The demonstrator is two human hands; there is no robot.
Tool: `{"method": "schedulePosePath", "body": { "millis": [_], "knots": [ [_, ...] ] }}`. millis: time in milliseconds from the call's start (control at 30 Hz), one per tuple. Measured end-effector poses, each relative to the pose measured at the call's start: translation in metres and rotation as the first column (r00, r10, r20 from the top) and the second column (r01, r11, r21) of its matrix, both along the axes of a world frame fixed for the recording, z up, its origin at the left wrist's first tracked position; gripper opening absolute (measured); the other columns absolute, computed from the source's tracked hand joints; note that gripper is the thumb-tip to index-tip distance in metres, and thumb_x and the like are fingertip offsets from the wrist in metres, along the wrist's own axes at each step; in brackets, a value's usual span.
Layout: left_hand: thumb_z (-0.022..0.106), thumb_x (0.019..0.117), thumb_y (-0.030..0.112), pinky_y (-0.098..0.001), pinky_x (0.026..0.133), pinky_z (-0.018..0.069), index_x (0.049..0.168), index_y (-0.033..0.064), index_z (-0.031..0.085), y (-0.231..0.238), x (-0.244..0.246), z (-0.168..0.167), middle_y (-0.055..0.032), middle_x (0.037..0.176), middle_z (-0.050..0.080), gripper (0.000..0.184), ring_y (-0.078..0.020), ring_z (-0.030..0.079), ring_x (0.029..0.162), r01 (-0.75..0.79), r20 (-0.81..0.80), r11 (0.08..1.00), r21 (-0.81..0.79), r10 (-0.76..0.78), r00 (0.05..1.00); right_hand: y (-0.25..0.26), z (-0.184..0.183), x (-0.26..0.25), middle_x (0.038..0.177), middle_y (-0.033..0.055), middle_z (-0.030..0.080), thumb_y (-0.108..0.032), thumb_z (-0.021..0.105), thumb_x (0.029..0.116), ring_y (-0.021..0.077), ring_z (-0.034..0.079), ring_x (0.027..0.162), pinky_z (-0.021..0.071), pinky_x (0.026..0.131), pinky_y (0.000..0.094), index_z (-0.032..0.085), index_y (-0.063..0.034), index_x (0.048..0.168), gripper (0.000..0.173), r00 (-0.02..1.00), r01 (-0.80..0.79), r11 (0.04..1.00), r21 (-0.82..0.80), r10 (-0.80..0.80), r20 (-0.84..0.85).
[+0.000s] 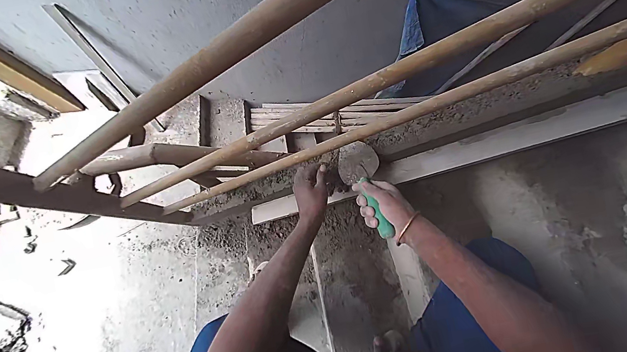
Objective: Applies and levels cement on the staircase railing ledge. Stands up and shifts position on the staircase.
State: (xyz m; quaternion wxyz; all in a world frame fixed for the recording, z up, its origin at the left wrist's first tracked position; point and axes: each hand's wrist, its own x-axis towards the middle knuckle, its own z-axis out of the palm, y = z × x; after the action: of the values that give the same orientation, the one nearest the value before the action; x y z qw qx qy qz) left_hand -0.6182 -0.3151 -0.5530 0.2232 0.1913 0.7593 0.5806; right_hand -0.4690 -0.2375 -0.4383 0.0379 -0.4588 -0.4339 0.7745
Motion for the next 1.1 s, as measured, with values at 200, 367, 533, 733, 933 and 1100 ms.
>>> {"method": "schedulePosePath", "body": {
  "millis": [200, 367, 533, 733, 933, 1100],
  "knots": [
    [0.057, 0.1026, 0.006, -0.0272, 0.068, 0.0507, 0.099, 0.0022, 0.072, -0.014, 0.001, 0.01, -0.0036, 0.084, 0.07, 0.016, -0.0107, 0.061, 0.073, -0.134, 0.341, 0.926, 0.354, 0.006, 0.94, -0.004, -0.027, -0.022, 0.071, 0.0024, 0.05, -0.03, 0.039, 0.1133, 0.0083, 0.049, 0.045, 0.0452, 0.039, 0.0207, 0.052, -0.0023, 0.116, 0.03, 0.998, 0.058, 0.997, -0.046, -0.057, 0.026],
    [0.058, 0.1034, 0.01, -0.0333, 0.081, 0.0568, 0.105, 0.0032, 0.072, -0.01, 0.0, 0.018, -0.0044, 0.092, 0.072, 0.016, -0.0136, 0.067, 0.083, -0.133, 0.239, 0.886, 0.444, 0.025, 0.971, -0.012, -0.008, 0.002, 0.073, 0.003, 0.051, -0.029, 0.039, 0.1134, 0.0079, 0.048, 0.045, 0.0447, 0.039, 0.0201, 0.052, -0.0025, 0.119, 0.03, 0.99, 0.143, 0.989, -0.032, -0.142, 0.026],
    [0.059, 0.1028, 0.01, -0.0323, 0.079, 0.059, 0.113, 0.0026, 0.072, 0.003, 0.009, 0.024, -0.0063, 0.098, 0.074, 0.018, -0.0143, 0.069, 0.084, -0.084, 0.148, 0.858, 0.507, 0.01, 0.989, -0.01, -0.006, 0.053, 0.071, 0.0028, 0.05, -0.026, 0.037, 0.1138, 0.0096, 0.049, 0.044, 0.0474, 0.038, 0.0234, 0.051, -0.0023, 0.132, 0.033, 0.997, 0.073, 0.989, 0.126, -0.072, -0.008],
    [0.06, 0.1044, 0.02, -0.0282, 0.067, 0.0562, 0.114, 0.0085, 0.072, 0.013, 0.017, 0.024, -0.0033, 0.09, 0.071, 0.019, -0.0109, 0.065, 0.072, -0.07, 0.126, 0.909, 0.41, 0.019, 0.992, -0.013, -0.012, 0.074, 0.07, 0.0016, 0.049, -0.025, 0.037, 0.1136, 0.009, 0.049, 0.044, 0.047, 0.038, 0.0232, 0.052, -0.0022, 0.131, 0.033, 0.999, 0.05, 0.994, 0.102, -0.051, 0.01],
    [0.06, 0.1044, 0.027, -0.0287, 0.061, 0.0561, 0.113, 0.0107, 0.072, 0.013, 0.02, 0.022, -0.0042, 0.089, 0.07, 0.022, -0.0122, 0.064, 0.066, -0.01, 0.125, 0.918, 0.396, -0.043, 0.991, -0.023, -0.018, 0.069, 0.072, 0.0018, 0.049, -0.026, 0.038, 0.113, 0.0097, 0.048, 0.044, 0.0476, 0.039, 0.0241, 0.049, -0.0036, 0.137, 0.034, 0.998, -0.056, 0.991, 0.124, 0.056, 0.008],
    [0.064, 0.1016, 0.036, -0.0283, 0.049, 0.0499, 0.105, 0.0152, 0.073, 0.013, 0.017, 0.026, -0.0042, 0.082, 0.069, 0.022, -0.0131, 0.056, 0.054, -0.023, 0.114, 0.943, 0.331, -0.016, 0.993, -0.029, -0.02, 0.073, 0.072, 0.0024, 0.049, -0.026, 0.038, 0.1129, 0.0104, 0.049, 0.045, 0.0482, 0.039, 0.025, 0.048, -0.0032, 0.137, 0.035, 0.997, -0.071, 0.99, 0.125, 0.067, 0.041]
  ]
}}
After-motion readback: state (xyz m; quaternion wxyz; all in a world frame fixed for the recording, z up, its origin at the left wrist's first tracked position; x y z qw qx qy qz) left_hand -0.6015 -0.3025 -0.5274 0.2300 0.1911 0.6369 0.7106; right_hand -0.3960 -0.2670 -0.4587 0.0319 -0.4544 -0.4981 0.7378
